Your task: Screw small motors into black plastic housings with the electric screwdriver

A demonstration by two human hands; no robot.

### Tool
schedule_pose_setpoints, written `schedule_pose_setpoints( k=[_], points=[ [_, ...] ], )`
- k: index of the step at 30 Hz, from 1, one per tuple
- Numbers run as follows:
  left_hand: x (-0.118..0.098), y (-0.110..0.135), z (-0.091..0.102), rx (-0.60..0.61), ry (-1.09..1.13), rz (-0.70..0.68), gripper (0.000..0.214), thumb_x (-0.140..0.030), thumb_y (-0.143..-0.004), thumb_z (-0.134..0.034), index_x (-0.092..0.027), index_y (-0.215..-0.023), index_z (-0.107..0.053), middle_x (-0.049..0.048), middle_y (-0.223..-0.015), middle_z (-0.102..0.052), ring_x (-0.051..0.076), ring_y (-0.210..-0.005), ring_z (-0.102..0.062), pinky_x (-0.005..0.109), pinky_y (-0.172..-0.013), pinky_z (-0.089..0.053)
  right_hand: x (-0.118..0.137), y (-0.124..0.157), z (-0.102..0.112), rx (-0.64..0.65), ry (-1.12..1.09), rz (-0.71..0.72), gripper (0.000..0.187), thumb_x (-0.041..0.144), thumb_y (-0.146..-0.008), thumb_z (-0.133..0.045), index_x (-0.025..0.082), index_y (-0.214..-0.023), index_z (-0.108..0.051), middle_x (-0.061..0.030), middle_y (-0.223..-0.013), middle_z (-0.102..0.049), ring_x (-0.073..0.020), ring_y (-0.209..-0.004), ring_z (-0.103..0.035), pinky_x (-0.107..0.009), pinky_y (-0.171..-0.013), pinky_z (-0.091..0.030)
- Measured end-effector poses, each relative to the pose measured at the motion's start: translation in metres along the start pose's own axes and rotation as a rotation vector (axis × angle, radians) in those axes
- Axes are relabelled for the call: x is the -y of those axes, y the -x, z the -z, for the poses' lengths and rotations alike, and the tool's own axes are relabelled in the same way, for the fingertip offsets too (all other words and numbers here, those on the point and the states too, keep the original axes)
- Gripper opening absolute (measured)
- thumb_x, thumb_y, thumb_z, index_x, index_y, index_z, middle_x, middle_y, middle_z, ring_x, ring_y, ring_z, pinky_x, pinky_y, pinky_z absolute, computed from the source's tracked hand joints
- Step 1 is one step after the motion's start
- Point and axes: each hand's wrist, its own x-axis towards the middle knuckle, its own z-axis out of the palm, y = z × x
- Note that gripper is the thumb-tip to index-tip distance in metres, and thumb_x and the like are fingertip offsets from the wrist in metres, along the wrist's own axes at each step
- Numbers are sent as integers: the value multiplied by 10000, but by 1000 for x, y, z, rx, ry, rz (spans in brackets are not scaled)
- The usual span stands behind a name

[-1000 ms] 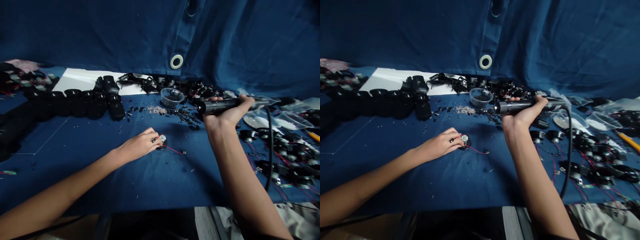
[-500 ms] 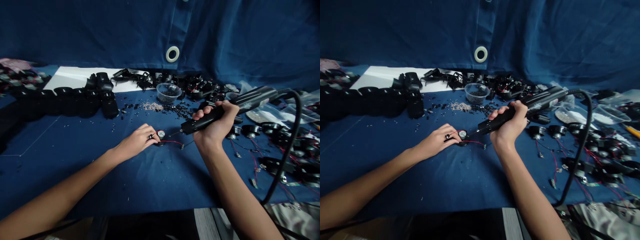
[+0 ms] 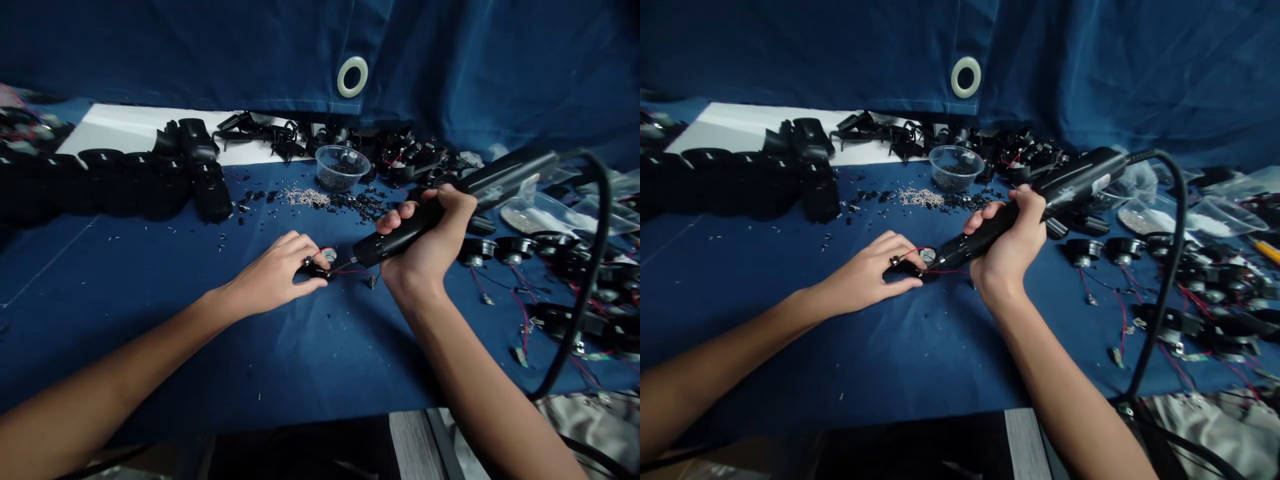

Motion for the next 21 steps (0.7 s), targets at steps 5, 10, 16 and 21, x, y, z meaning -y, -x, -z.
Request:
schedule_pose_setpoints(
  k=[5,10,16,21],
  points=[
    [-10,1,1,-38,56,32,156,-324,-819,-653,-209,-920,-624,20,-953,-602,192,-963,-504,361,-895,-399,0,-1,1,9,-27,-31,165,368,-832,-429,226,-748,-419,79,-544,-402,-55,-419,-439,-163,-402,-385],
    [-15,1,-3,-96,93,63,163,-320,-809,-670,-190,-891,-619,24,-924,-607,185,-920,-518,347,-841,-402,-1,2,0,13,-32,-40,171,372,-839,-430,225,-751,-425,76,-546,-411,-57,-427,-446,-163,-406,-389],
    [-16,3,-7,-206,64,11,122,-254,-860,-612,-163,-782,-591,9,-826,-601,143,-811,-518,313,-788,-408,-8,-2,4,-10,-60,-121,219,407,-813,-509,218,-742,-421,79,-559,-420,-50,-453,-469,-150,-427,-427],
    [-17,7,-8,-420,-26,-76,122,-252,-836,-645,-165,-762,-605,18,-776,-608,143,-761,-529,310,-727,-437,-13,-7,8,-34,-151,-254,235,390,-817,-533,216,-726,-403,76,-585,-439,-39,-490,-511,-133,-470,-480]
  ],
)
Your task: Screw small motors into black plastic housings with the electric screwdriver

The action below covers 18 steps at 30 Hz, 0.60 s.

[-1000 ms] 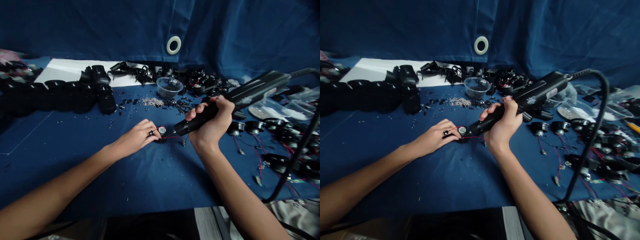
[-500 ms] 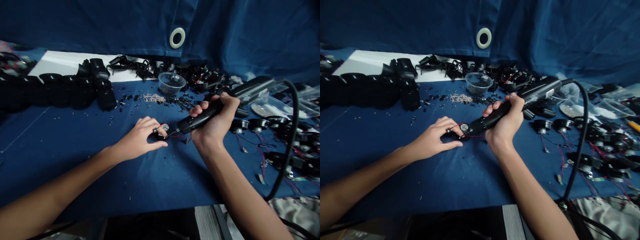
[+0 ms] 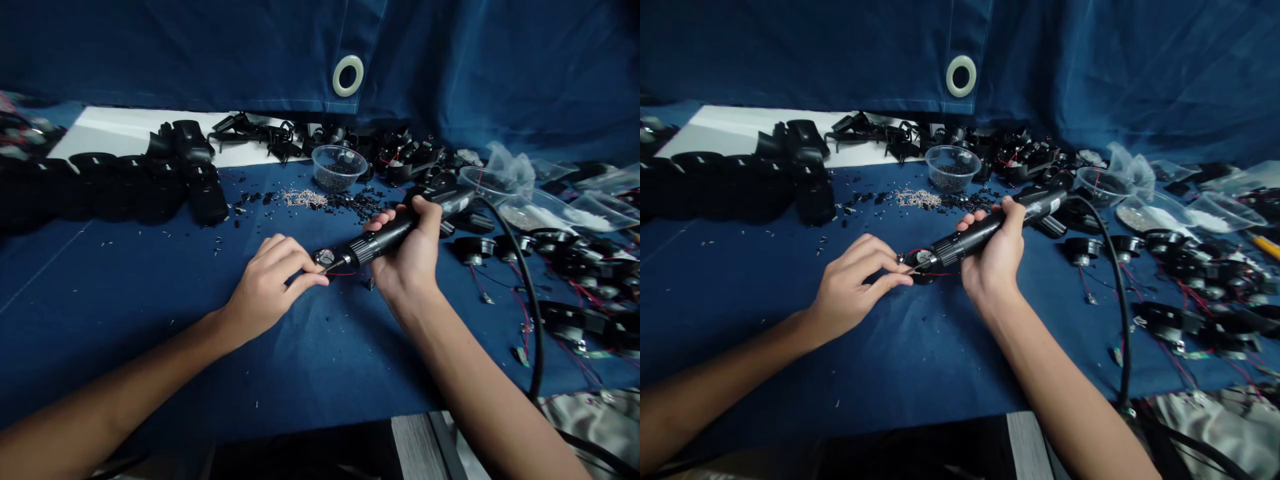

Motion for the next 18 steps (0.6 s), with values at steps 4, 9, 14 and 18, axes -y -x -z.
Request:
schedule_pose_setpoints(
  k=[4,9,14,18],
  points=[
    [1,3,0,-127,-77,-104,66,-221,-803,-685,-182,-813,-633,4,-769,-616,140,-752,-551,329,-746,-454,-2,-3,1,-56,-68,-112,214,349,-838,-507,211,-717,-397,64,-609,-460,-31,-507,-530,-119,-490,-500],
    [1,3,-1,-158,-137,-133,103,-223,-776,-716,-181,-810,-628,-1,-749,-627,142,-745,-565,332,-741,-455,-4,-5,1,-115,-95,-192,191,341,-847,-510,211,-749,-410,63,-619,-471,-29,-506,-531,-117,-488,-512],
    [2,2,-1,-158,-139,-117,112,-259,-801,-692,-181,-785,-612,0,-733,-616,139,-734,-564,321,-724,-449,-6,-3,1,-117,-89,-186,185,336,-857,-507,208,-756,-419,58,-631,-479,-31,-510,-535,-117,-487,-516],
    [2,2,-2,-154,-146,-104,122,-261,-814,-675,-175,-767,-603,5,-724,-603,145,-732,-556,323,-719,-445,-7,-3,0,-127,-88,-180,183,332,-861,-510,200,-765,-428,51,-634,-487,-39,-513,-540,-128,-491,-523]
  ],
)
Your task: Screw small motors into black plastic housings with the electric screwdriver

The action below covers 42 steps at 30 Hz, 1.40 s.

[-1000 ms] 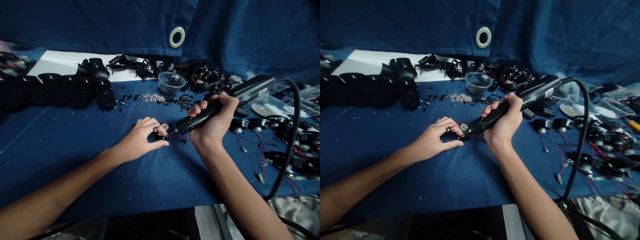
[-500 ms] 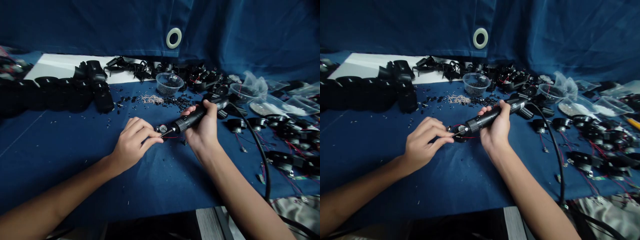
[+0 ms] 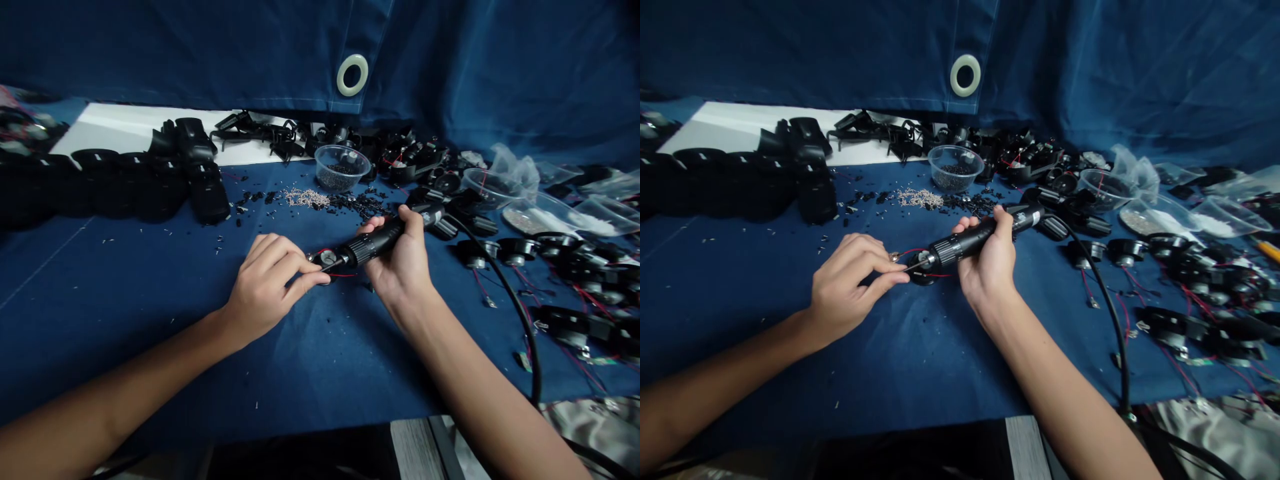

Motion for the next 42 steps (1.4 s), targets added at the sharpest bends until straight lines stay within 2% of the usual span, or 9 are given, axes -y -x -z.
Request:
schedule_pose_setpoints(
  k=[8,17,21,25,28,35,42],
  points=[
    [1,0,1,-11,-123,-25,149,-285,-796,-692,-173,-746,-608,2,-712,-604,149,-711,-553,327,-721,-431,-5,-1,0,-50,11,23,190,345,-869,-532,184,-811,-447,32,-650,-521,-61,-526,-561,-159,-510,-547],
    [-4,-1,1,8,-240,-36,140,-282,-827,-656,-171,-765,-599,8,-718,-604,159,-717,-536,332,-742,-408,-7,-5,1,-101,-24,-25,178,328,-871,-541,170,-859,-458,21,-664,-532,-66,-517,-565,-169,-517,-558],
    [-5,-1,0,70,-241,0,183,-334,-845,-628,-170,-772,-591,13,-740,-600,164,-737,-529,332,-736,-385,-8,-8,1,-113,-26,-34,176,325,-870,-540,177,-864,-445,24,-671,-530,-67,-516,-567,-165,-502,-556],
    [-3,1,0,177,-218,65,260,-425,-839,-611,-169,-882,-602,43,-869,-615,192,-833,-530,344,-764,-387,-7,-9,1,-107,-27,-37,172,327,-874,-528,187,-855,-431,34,-670,-522,-63,-515,-563,-164,-493,-554],
    [1,2,-1,256,-193,63,245,-401,-847,-608,-180,-954,-613,59,-974,-608,208,-912,-519,361,-808,-391,-3,-10,2,-91,-25,-17,173,329,-866,-526,187,-832,-433,36,-667,-516,-57,-517,-557,-154,-487,-545],
    [14,3,-4,451,-115,-54,130,-255,-909,-537,-231,-989,-637,20,-978,-619,186,-941,-508,355,-859,-380,10,-13,5,-38,42,117,171,321,-832,-512,204,-732,-438,58,-596,-473,-51,-496,-523,-142,-434,-505],
    [16,0,-5,505,-73,-31,151,-258,-932,-499,-208,-954,-640,13,-955,-626,168,-898,-508,335,-836,-371,13,-10,5,47,156,294,220,365,-809,-550,209,-715,-427,68,-576,-461,-59,-483,-522,-154,-432,-481]
  ],
)
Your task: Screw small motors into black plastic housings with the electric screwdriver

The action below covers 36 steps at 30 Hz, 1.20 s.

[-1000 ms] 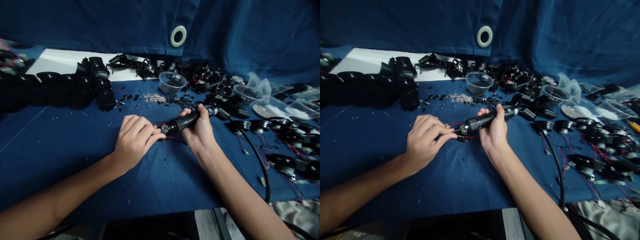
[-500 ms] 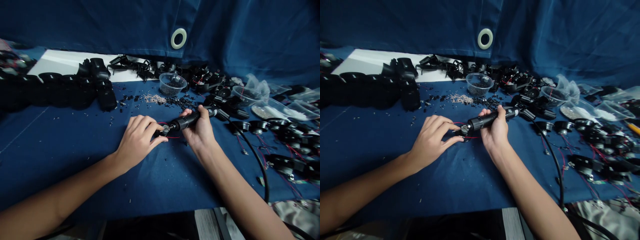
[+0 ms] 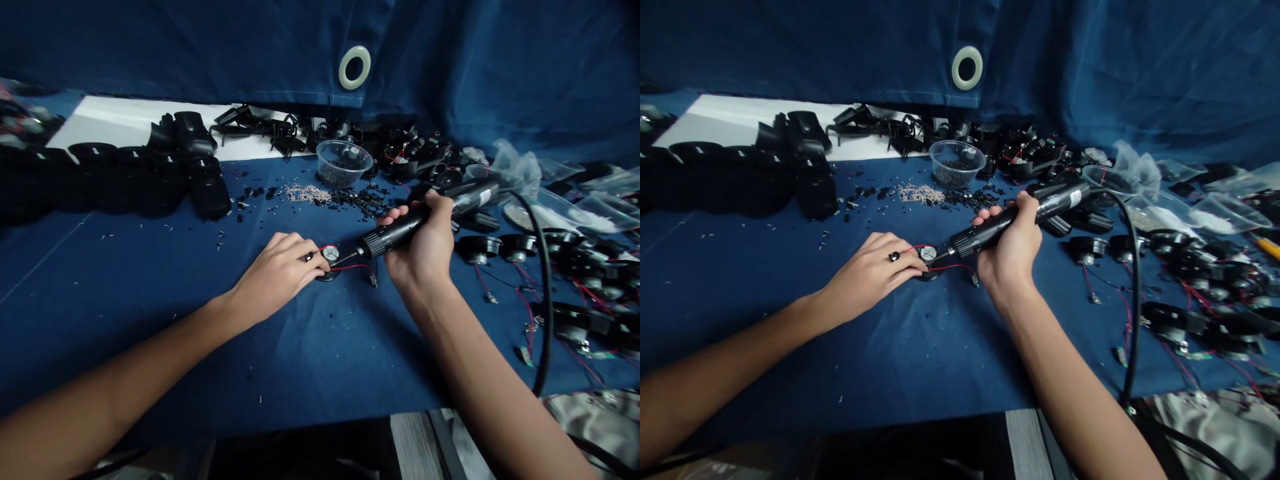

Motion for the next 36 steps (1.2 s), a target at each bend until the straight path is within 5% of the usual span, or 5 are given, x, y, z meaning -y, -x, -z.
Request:
schedule_pose_setpoints(
  k=[12,36],
  points=[
    [3,0,-5,9,62,49,135,-235,-924,-506,-189,-930,-633,21,-949,-584,163,-892,-501,329,-836,-395,-4,13,-8,48,185,274,281,465,-782,-578,223,-753,-439,89,-540,-468,-82,-419,-526,-192,-390,-458],
    [2,-1,-2,36,22,34,143,-223,-924,-498,-194,-929,-638,23,-941,-579,167,-873,-507,327,-826,-397,-13,26,-12,82,196,375,171,404,-810,-554,260,-783,-467,93,-550,-494,-85,-412,-554,-197,-398,-458]
  ],
)
